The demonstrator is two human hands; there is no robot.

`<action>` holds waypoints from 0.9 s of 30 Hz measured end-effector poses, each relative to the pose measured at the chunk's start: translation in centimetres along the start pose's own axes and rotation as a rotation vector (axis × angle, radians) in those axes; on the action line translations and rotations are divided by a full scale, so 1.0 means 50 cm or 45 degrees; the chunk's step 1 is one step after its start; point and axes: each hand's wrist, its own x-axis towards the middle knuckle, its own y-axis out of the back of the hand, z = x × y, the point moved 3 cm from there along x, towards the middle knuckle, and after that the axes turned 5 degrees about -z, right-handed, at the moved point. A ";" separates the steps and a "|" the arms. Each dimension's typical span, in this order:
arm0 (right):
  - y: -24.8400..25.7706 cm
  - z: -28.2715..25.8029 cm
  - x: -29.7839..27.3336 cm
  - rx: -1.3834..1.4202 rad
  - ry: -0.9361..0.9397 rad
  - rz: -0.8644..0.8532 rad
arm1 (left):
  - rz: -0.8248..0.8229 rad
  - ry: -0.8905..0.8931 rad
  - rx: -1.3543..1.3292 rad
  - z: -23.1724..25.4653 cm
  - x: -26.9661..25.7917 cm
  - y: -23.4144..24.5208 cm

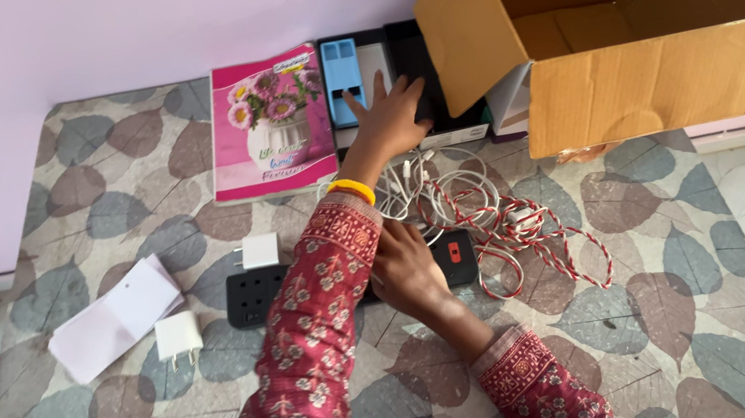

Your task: The person wipes a blue plastic organizer, a black power adapter, and a white power adapter with a cloth. They place each cleaned item into a cardboard box.

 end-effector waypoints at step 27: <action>0.039 -0.031 0.009 0.099 -0.065 0.116 | 0.636 0.450 -0.147 -0.323 -0.499 -0.054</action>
